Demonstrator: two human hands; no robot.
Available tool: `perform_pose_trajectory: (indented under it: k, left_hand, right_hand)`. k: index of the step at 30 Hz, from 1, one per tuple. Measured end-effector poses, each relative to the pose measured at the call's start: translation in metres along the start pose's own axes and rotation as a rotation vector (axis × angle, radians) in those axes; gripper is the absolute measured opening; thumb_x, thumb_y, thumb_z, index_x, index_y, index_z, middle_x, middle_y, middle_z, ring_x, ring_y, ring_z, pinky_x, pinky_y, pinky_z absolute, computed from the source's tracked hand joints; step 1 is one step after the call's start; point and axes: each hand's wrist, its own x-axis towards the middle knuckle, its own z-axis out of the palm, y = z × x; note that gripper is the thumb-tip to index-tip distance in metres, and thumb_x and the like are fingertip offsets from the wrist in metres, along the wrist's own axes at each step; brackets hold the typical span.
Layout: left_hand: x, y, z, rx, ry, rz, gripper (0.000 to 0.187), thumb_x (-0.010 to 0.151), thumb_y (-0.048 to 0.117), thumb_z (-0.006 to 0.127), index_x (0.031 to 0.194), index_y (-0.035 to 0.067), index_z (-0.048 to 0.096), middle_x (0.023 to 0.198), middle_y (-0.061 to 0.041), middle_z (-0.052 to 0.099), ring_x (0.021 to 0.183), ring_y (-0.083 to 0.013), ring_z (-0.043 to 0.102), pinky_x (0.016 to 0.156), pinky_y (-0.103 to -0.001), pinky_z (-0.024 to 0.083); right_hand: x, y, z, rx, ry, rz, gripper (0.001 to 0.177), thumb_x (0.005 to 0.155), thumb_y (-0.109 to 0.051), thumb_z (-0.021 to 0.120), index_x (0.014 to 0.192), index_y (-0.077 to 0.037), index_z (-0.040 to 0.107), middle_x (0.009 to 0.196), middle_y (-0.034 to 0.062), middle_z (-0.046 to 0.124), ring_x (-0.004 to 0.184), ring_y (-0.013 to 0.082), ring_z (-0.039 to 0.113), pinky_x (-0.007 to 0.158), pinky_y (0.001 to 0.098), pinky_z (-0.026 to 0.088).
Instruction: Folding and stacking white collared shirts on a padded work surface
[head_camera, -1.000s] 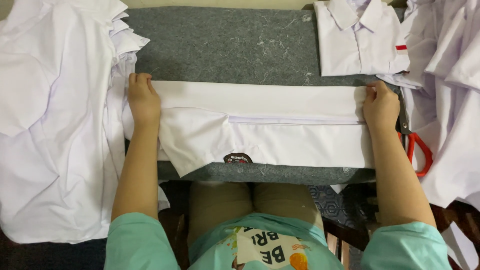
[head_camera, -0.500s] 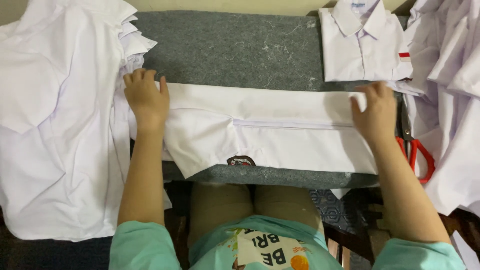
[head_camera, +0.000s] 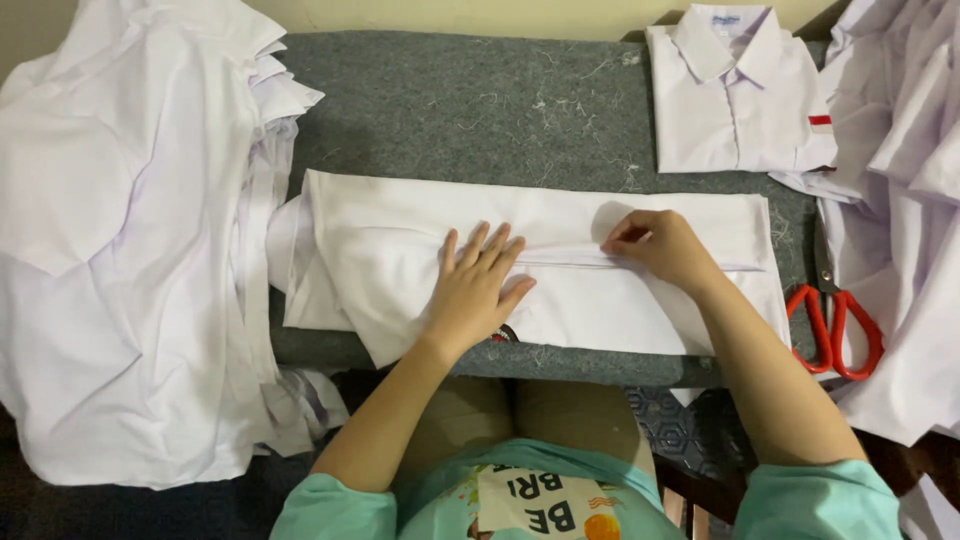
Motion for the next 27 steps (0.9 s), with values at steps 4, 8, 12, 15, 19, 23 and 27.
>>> perform_pose_trajectory:
  k: [4, 8, 12, 15, 19, 23, 27]
  left_hand:
    - [-0.001, 0.000, 0.000, -0.040, -0.014, -0.021, 0.061, 0.106, 0.055, 0.039, 0.152, 0.016, 0.050, 0.162, -0.013, 0.043, 0.154, -0.0321, 0.029, 0.123, -0.059, 0.000]
    - [-0.001, -0.001, 0.001, -0.035, 0.033, -0.014, 0.059, 0.106, 0.053, 0.044, 0.151, 0.015, 0.051, 0.161, -0.013, 0.044, 0.153, -0.0312, 0.032, 0.124, -0.058, 0.001]
    - [-0.002, -0.006, 0.005, -0.068, 0.044, 0.001, 0.060, 0.105, 0.052, 0.045, 0.152, 0.014, 0.049, 0.161, -0.013, 0.044, 0.153, -0.0310, 0.032, 0.124, -0.058, 0.003]
    - [-0.001, -0.007, 0.008, -0.068, 0.049, -0.002, 0.060, 0.105, 0.051, 0.047, 0.151, 0.013, 0.048, 0.161, -0.012, 0.043, 0.154, -0.0296, 0.031, 0.125, -0.058, 0.003]
    - [0.000, -0.008, 0.010, -0.072, 0.047, -0.005, 0.059, 0.105, 0.051, 0.047, 0.151, 0.014, 0.049, 0.161, -0.011, 0.043, 0.153, -0.0285, 0.032, 0.125, -0.057, 0.003]
    - [0.001, -0.007, 0.007, -0.079, 0.036, -0.010, 0.059, 0.105, 0.050, 0.047, 0.151, 0.014, 0.049, 0.161, -0.011, 0.043, 0.154, -0.0281, 0.031, 0.125, -0.057, 0.002]
    - [0.001, -0.007, 0.007, -0.087, 0.028, -0.016, 0.058, 0.105, 0.050, 0.047, 0.151, 0.014, 0.048, 0.162, -0.011, 0.043, 0.154, -0.0280, 0.031, 0.125, -0.057, 0.001]
  right_hand:
    - [0.041, 0.013, -0.020, 0.058, 0.067, 0.081, 0.012, 0.086, -0.021, 0.080, 0.097, -0.017, 0.081, 0.078, 0.0061, 0.076, 0.080, 0.0198, 0.071, 0.081, 0.0343, 0.051]
    - [0.082, 0.014, -0.025, 0.313, 0.409, -0.216, 0.024, 0.100, 0.003, 0.062, 0.123, 0.009, 0.061, 0.108, 0.0290, 0.064, 0.097, 0.0332, 0.067, 0.085, 0.0385, 0.055]
    - [0.090, -0.011, -0.006, 0.169, 0.435, -0.357, 0.055, 0.096, 0.014, 0.065, 0.149, 0.011, 0.048, 0.137, 0.0329, 0.059, 0.118, 0.0464, 0.063, 0.091, 0.0501, 0.059]
    - [0.093, -0.007, 0.021, -0.015, 0.164, -0.428, 0.031, 0.083, -0.013, 0.084, 0.113, -0.016, 0.080, 0.095, 0.0072, 0.072, 0.092, 0.0280, 0.071, 0.078, 0.0389, 0.056]
    - [0.081, -0.010, 0.034, -0.125, 0.082, -0.449, 0.028, 0.078, -0.014, 0.083, 0.106, -0.015, 0.082, 0.092, 0.0114, 0.073, 0.088, 0.0339, 0.071, 0.076, 0.0445, 0.056]
    - [0.087, 0.001, 0.044, -0.193, 0.188, -0.480, 0.012, 0.080, -0.018, 0.081, 0.092, -0.016, 0.082, 0.082, 0.0068, 0.072, 0.081, 0.0306, 0.068, 0.075, 0.0391, 0.055]
    - [0.095, 0.013, 0.053, -0.242, 0.197, -0.474, 0.010, 0.087, -0.015, 0.075, 0.096, -0.011, 0.075, 0.087, 0.0063, 0.070, 0.089, 0.0294, 0.068, 0.079, 0.0408, 0.055]
